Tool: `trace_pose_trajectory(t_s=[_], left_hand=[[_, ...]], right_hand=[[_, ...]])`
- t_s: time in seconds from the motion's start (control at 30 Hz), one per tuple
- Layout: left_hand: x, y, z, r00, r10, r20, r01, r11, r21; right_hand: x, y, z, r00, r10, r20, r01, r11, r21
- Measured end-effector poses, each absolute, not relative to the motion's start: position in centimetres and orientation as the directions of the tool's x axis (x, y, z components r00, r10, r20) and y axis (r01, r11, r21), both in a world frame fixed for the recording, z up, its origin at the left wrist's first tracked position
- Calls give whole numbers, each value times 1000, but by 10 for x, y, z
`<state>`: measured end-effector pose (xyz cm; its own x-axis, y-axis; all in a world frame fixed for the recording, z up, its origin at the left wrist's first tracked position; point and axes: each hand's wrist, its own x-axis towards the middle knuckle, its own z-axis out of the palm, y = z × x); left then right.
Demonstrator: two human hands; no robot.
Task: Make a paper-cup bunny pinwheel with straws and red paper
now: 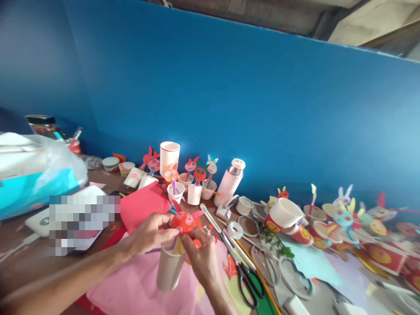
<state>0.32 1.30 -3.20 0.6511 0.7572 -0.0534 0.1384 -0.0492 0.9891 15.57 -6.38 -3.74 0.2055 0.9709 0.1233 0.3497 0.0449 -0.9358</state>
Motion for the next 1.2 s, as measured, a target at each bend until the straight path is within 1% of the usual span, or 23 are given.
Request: trace_pose_trajectory(t_s=[0.23, 0.37, 0.57, 0.67, 0.87, 1.03, 1.13, 1.2], left_hand=[[4, 9, -22, 615, 789, 13, 178, -156, 972], [3, 10, -23, 628, 776, 51, 171, -202, 964], [2, 12, -28, 661, 751, 11, 137, -136, 981], [3, 11, -28, 653, 757, -22, 124, -78, 989], [5, 11, -28, 632, 775, -16, 129, -85, 988], [4, 14, -31, 611, 791, -24, 153, -88, 984], [3, 16, -29, 602, 798, -27, 107, -47, 993], [2, 18, -26, 595, 803, -41, 73, -3, 997]], right_hand=[[155, -64, -41, 257, 957, 134, 372, 31, -928], [157, -64, -43, 251, 957, 141, 388, 34, -921], [164, -62, -44, 204, 970, 131, 391, 42, -919], [162, -63, -43, 223, 966, 129, 399, 31, -917], [155, -65, -37, 261, 955, 139, 430, 14, -903], [160, -64, -40, 243, 954, 174, 396, 66, -916], [165, -63, -41, 231, 955, 187, 359, 96, -929], [167, -64, -41, 262, 945, 198, 375, 89, -923]])
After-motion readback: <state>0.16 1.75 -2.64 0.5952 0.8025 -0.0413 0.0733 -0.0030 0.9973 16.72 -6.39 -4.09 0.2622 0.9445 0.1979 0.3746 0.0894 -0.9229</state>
